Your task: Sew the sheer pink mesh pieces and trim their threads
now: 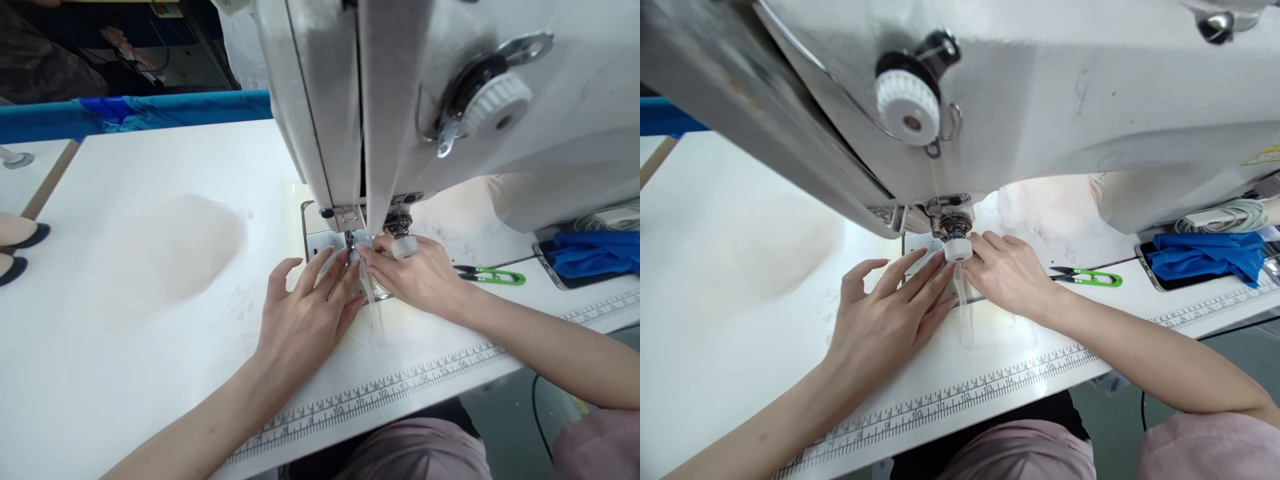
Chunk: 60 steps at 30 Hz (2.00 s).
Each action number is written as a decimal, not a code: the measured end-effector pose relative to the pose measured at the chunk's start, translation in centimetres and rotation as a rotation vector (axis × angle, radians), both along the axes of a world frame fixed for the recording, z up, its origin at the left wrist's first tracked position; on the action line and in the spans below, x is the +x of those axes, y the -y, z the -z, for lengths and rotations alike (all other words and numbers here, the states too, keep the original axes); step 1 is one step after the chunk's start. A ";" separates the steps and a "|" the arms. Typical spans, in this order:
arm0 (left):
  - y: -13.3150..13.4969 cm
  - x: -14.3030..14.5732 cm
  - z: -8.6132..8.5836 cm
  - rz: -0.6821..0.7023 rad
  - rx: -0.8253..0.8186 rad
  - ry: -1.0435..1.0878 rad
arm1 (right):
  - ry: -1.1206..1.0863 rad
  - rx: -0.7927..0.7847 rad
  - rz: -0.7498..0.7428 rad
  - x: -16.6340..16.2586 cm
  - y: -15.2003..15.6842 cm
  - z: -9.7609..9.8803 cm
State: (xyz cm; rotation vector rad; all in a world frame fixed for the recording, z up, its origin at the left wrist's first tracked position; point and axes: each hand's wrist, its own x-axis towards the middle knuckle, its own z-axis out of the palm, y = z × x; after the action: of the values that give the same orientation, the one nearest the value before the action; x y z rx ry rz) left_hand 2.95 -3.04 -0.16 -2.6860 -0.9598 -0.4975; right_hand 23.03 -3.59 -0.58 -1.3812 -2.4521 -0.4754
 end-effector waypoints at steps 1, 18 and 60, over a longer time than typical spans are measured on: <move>0.0 0.0 0.1 -0.002 -0.004 0.001 | -0.001 0.001 0.000 0.0 0.0 0.0; -0.7 0.2 0.3 -0.032 -0.047 0.024 | 0.045 -0.006 0.051 0.3 -0.3 0.0; -3.2 -0.7 -2.6 0.256 -0.677 0.174 | -0.348 -0.193 -0.186 1.2 1.5 -2.1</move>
State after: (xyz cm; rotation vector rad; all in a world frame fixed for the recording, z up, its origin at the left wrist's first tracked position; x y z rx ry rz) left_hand 2.23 0.18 2.42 -3.4532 -0.9631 -0.5362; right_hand 24.18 -5.05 1.48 -1.1706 -2.3483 0.0436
